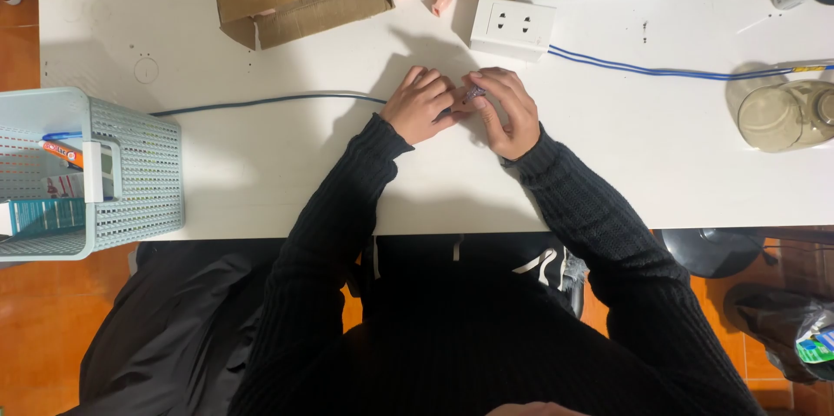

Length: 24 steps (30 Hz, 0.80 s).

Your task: Repairing or assembling an electrical plug by connecting wires to terminals using a screwdriver.

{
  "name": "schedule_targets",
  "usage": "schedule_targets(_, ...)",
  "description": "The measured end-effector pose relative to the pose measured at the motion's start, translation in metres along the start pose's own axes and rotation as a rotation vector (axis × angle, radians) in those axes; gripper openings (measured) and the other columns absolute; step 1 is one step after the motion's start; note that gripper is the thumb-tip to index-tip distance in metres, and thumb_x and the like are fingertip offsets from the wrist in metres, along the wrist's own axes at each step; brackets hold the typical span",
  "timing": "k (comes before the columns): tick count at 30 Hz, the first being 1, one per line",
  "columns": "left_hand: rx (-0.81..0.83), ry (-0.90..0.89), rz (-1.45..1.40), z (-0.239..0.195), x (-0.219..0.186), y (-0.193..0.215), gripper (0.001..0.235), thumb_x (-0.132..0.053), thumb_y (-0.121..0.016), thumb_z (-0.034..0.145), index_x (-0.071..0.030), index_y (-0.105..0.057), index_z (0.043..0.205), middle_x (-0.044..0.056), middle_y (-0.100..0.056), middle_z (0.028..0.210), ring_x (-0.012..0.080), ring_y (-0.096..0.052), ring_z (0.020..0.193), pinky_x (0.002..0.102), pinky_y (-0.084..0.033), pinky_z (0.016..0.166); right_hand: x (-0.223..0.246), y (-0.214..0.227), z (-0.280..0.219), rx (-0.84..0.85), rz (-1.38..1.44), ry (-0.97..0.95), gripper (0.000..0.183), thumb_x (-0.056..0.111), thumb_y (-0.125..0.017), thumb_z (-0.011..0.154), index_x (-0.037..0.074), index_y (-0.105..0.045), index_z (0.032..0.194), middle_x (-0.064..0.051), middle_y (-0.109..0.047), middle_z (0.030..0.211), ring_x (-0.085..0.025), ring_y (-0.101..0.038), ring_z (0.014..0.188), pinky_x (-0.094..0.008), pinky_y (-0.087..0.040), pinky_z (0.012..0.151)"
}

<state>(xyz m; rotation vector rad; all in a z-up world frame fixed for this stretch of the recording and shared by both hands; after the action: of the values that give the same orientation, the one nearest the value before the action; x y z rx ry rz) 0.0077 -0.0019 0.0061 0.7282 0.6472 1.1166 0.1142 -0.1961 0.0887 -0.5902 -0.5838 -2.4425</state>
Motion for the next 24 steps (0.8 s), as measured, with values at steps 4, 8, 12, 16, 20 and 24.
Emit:
schedule_targets(4, 0.024, 0.012, 0.034, -0.006, 0.002, -0.009, 0.030, -0.049, -0.083, 0.107, -0.020, -0.076, 0.105, -0.001, -0.065, 0.099, 0.0204, -0.067, 0.106, 0.046, -0.051, 0.102, -0.006, 0.000, -0.008, 0.013, 0.021, 0.028, 0.030, -0.004, -0.079, 0.108, -0.010, -0.077, 0.137, -0.025, -0.075, 0.126, -0.046, -0.075, 0.114, -0.066, -0.059, 0.099)
schedule_targets(8, 0.018, 0.014, 0.026, -0.002, 0.000, -0.003, 0.026, -0.045, -0.084, 0.106, -0.020, -0.076, 0.106, -0.002, -0.064, 0.098, 0.0195, -0.066, 0.107, 0.046, -0.051, 0.102, -0.018, 0.001, -0.017, 0.014, 0.024, 0.010, 0.027, -0.004, -0.081, 0.107, -0.008, -0.080, 0.133, -0.021, -0.073, 0.118, -0.043, -0.075, 0.109, -0.064, -0.060, 0.097)
schedule_targets(12, 0.026, -0.003, 0.014, -0.011, 0.005, -0.014, 0.028, -0.044, -0.084, 0.106, -0.018, -0.076, 0.101, 0.000, -0.064, 0.100, 0.0198, -0.065, 0.109, 0.046, -0.050, 0.103, -0.017, 0.002, -0.017, 0.003, 0.017, 0.004, 0.027, -0.005, -0.074, 0.110, -0.010, -0.078, 0.136, -0.023, -0.075, 0.118, -0.043, -0.076, 0.109, -0.063, -0.060, 0.099)
schedule_targets(16, 0.017, 0.001, -0.003, -0.006, 0.002, -0.006, 0.033, -0.045, -0.085, 0.107, -0.016, -0.074, 0.097, 0.001, -0.064, 0.101, 0.0202, -0.064, 0.109, 0.046, -0.050, 0.102, -0.003, -0.001, -0.006, -0.014, 0.000, -0.015, 0.031, -0.003, -0.070, 0.113, -0.014, -0.073, 0.142, -0.027, -0.076, 0.121, -0.047, -0.076, 0.112, -0.064, -0.060, 0.100)
schedule_targets(20, 0.035, 0.008, 0.023, -0.005, 0.001, -0.007, 0.028, -0.045, -0.084, 0.106, -0.019, -0.074, 0.102, -0.001, -0.063, 0.100, 0.0196, -0.064, 0.109, 0.046, -0.050, 0.102, -0.014, -0.001, -0.013, 0.013, 0.004, -0.008, 0.032, -0.001, -0.078, 0.109, -0.010, -0.074, 0.140, -0.026, -0.075, 0.128, -0.049, -0.074, 0.120, -0.067, -0.059, 0.102)
schedule_targets(24, 0.045, 0.013, 0.005, -0.009, 0.001, -0.008, 0.029, -0.046, -0.085, 0.106, -0.018, -0.075, 0.104, -0.001, -0.063, 0.102, 0.0205, -0.065, 0.111, 0.047, -0.050, 0.104, -0.018, -0.001, -0.020, 0.013, 0.008, -0.023, 0.028, -0.002, -0.078, 0.110, -0.007, -0.078, 0.137, -0.021, -0.075, 0.121, -0.043, -0.075, 0.112, -0.062, -0.059, 0.098)
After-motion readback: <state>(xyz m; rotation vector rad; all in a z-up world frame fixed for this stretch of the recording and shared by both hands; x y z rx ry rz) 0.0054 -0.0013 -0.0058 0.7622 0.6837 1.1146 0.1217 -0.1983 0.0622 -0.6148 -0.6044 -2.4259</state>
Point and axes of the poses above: each hand's wrist, its own z-axis towards the middle knuckle, its own y-axis out of the back of the hand, x = y × z, the point moved 1 cm from there along z, towards the middle knuckle
